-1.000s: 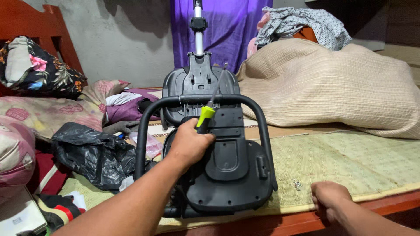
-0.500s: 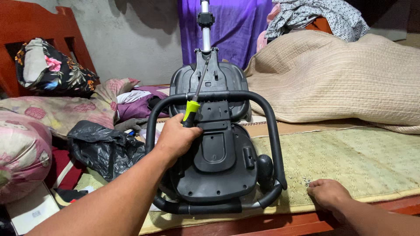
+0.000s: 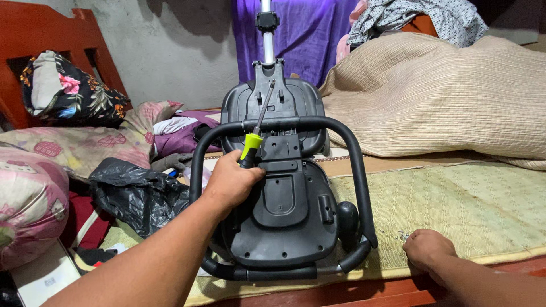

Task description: The person wipes the seat plate of a stroller with a small plastic sheet, then uses a screwdriver to unscrew screws from the stroller seat while holding the frame steady on a bed. The person removes the screws from the seat mounting points one at a time.

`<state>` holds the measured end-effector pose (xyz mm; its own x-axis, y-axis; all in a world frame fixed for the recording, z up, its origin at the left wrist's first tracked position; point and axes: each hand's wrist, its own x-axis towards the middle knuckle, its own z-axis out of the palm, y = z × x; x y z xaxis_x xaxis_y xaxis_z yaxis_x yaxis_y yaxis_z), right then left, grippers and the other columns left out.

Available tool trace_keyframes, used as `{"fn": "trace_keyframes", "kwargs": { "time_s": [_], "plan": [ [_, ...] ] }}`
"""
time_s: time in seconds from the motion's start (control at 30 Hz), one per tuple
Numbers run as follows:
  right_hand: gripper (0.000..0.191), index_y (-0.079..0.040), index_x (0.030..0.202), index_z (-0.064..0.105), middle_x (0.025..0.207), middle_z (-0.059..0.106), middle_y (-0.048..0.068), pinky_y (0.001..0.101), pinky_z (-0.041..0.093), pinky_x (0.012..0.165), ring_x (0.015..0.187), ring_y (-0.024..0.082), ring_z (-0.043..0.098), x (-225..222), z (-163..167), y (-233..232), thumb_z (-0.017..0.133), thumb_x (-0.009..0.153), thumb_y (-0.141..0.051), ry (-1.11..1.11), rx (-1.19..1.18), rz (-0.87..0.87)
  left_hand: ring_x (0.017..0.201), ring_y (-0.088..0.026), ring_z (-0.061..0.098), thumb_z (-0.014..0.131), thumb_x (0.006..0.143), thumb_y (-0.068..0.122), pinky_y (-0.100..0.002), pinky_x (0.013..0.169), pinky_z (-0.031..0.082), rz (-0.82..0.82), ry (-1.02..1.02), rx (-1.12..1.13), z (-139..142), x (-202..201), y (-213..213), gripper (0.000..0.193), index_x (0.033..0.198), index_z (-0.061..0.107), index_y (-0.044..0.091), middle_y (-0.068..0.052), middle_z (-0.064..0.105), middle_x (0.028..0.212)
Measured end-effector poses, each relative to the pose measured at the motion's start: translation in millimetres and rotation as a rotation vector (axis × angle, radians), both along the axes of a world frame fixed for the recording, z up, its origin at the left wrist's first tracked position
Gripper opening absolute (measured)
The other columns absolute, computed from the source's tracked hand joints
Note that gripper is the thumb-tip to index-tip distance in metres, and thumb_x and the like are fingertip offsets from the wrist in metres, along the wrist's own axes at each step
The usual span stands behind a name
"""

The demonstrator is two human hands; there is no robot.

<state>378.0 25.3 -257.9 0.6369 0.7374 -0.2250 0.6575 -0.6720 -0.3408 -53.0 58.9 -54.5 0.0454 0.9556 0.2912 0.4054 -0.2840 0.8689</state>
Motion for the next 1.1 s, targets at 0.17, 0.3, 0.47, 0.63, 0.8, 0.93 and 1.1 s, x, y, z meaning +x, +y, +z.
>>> {"fn": "trace_keyframes", "kwargs": {
  "time_s": [0.17, 0.3, 0.47, 0.63, 0.8, 0.93, 1.1],
  "plan": [
    [0.013, -0.013, 0.098, 0.076, 0.093, 0.077, 0.009, 0.0392, 0.059, 0.084, 0.076, 0.02, 0.074, 2.7, 1.7, 3.6, 0.068, 0.095, -0.022, 0.019, -0.04, 0.058, 0.068, -0.02, 0.066, 0.077, 0.074, 0.019, -0.037, 0.064, 0.053, 0.031, 0.047, 0.024, -0.2, 0.4, 0.1, 0.029, 0.096, 0.068, 0.003, -0.009, 0.07, 0.075],
    [0.015, -0.01, 0.101, 0.076, 0.091, 0.078, 0.011, 0.0395, 0.063, 0.079, 0.076, 0.018, 0.071, 4.8, 2.1, 9.7, 0.066, 0.097, -0.021, 0.051, -0.08, 0.043, 0.068, -0.021, 0.066, 0.078, 0.074, 0.02, -0.038, 0.064, 0.053, 0.038, 0.062, 0.021, -0.3, 1.4, 0.4, 0.029, 0.096, 0.068, 0.002, -0.01, 0.07, 0.075],
    [0.02, -0.012, 0.113, 0.075, 0.094, 0.075, 0.01, 0.0376, 0.06, 0.08, 0.078, 0.018, 0.07, 0.1, 6.4, 10.3, 0.063, 0.1, -0.02, -0.027, -0.139, 0.061, 0.068, -0.021, 0.066, 0.077, 0.075, 0.02, -0.038, 0.064, 0.053, 0.017, 0.031, -0.003, 0.1, 1.8, 0.2, 0.029, 0.096, 0.068, 0.003, -0.01, 0.07, 0.076],
    [0.025, -0.009, 0.119, 0.074, 0.104, 0.071, 0.013, 0.0435, 0.062, 0.085, 0.086, 0.023, 0.075, -1.6, 9.2, 6.7, 0.06, 0.099, -0.015, 0.081, -0.058, 0.009, 0.069, -0.022, 0.068, 0.078, 0.074, 0.02, -0.038, 0.065, 0.054, 0.024, 0.041, -0.002, 1.5, 2.5, -0.2, 0.031, 0.098, 0.069, 0.003, -0.011, 0.071, 0.077],
    [0.025, -0.01, 0.115, 0.079, 0.11, 0.081, 0.015, 0.0428, 0.06, 0.093, 0.099, 0.03, 0.078, 7.4, -1.6, 11.0, 0.066, 0.093, -0.016, -0.034, -0.033, 0.074, 0.07, -0.023, 0.068, 0.079, 0.074, 0.022, -0.038, 0.066, 0.054, 0.045, 0.076, 0.005, -0.4, 2.1, 2.0, 0.032, 0.098, 0.068, 0.003, -0.011, 0.071, 0.077],
    [0.023, -0.012, 0.11, 0.079, 0.112, 0.08, 0.013, 0.0426, 0.056, 0.096, 0.104, 0.029, 0.076, 14.2, -3.2, 21.7, 0.067, 0.094, -0.023, -0.104, -0.071, 0.086, 0.07, -0.024, 0.069, 0.079, 0.073, 0.022, -0.039, 0.067, 0.055, 0.025, 0.077, 0.045, -3.2, 0.9, 5.6, 0.034, 0.098, 0.068, 0.002, -0.011, 0.072, 0.077],
    [0.045, 0.003, 0.093, 0.073, 0.091, 0.073, 0.019, 0.0439, 0.06, 0.074, 0.094, 0.035, 0.073, -3.0, 52.2, 30.7, 0.061, 0.105, -0.039, 0.049, 0.194, -0.038, 0.071, -0.026, 0.069, 0.08, 0.073, 0.023, -0.04, 0.068, 0.054, 0.036, 0.103, 0.057, -7.3, 1.2, 7.6, 0.036, 0.099, 0.068, 0.001, -0.013, 0.072, 0.077]
  ]
}}
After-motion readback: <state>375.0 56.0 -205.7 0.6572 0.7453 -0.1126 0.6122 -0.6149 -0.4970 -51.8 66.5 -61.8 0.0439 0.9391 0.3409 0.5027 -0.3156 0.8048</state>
